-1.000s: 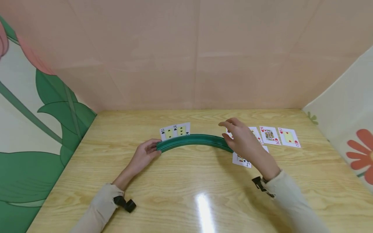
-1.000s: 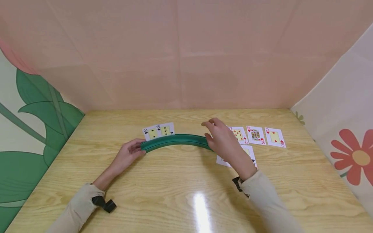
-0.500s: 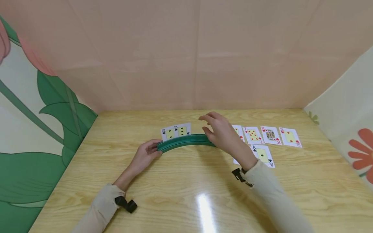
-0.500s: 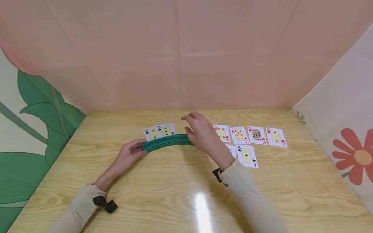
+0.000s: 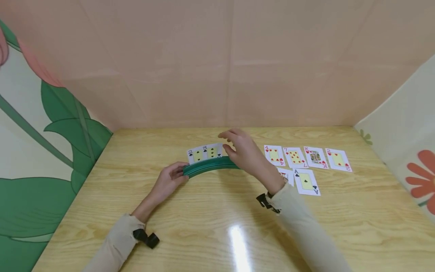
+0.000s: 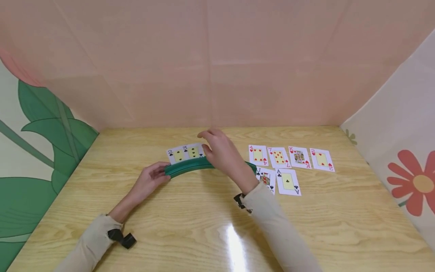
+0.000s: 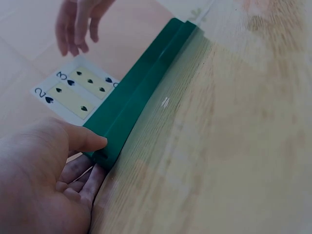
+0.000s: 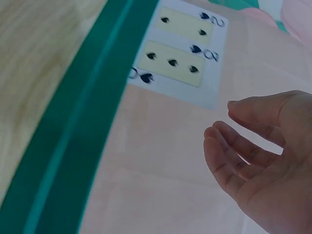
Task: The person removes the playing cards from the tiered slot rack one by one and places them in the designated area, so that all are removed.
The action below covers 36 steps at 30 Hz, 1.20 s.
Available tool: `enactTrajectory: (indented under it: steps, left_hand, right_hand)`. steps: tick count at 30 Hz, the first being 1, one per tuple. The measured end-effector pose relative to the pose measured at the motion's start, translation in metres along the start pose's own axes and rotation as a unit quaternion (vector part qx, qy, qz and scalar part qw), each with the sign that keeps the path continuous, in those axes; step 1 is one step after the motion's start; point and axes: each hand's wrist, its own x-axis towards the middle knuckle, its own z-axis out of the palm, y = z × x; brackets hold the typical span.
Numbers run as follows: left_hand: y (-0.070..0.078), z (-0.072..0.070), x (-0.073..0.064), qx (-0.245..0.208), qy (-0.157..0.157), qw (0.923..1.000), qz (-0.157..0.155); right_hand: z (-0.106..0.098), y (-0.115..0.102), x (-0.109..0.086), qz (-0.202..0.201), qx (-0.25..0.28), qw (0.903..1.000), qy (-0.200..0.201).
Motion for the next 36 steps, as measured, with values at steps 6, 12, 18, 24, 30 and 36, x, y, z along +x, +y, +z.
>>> enactTrajectory:
  steps: [6, 12, 18, 24, 30, 36]
  left_hand:
    - [0.0, 0.0, 0.003, 0.0, -0.006, 0.9999, 0.009]
    - [0.0, -0.003, 0.002, 0.0, -0.002, 0.9999, 0.011]
    - [-0.001, -0.002, 0.0, -0.004, -0.001, 0.9999, 0.012]
    - [-0.001, 0.0, 0.001, -0.002, 0.0, 0.9999, 0.014]
    - [0.0, 0.001, 0.001, -0.003, -0.002, 0.9999, 0.01]
    - [-0.001, 0.0, 0.0, -0.005, -0.002, 0.9999, 0.009]
  right_hand:
    - [0.005, 0.001, 0.0, -0.007, 0.0, 1.0, -0.006]
    - [0.007, 0.004, 0.001, -0.003, 0.009, 0.9996, -0.027]
    - [0.012, 0.006, 0.002, -0.002, 0.017, 0.999, -0.041]
    - [0.017, 0.006, 0.001, -0.001, 0.022, 0.9984, -0.052]
    - [0.02, 0.006, -0.001, 0.019, 0.023, 0.9965, -0.078]
    - [0.02, 0.004, -0.001, 0.025, 0.024, 0.9961, -0.081]
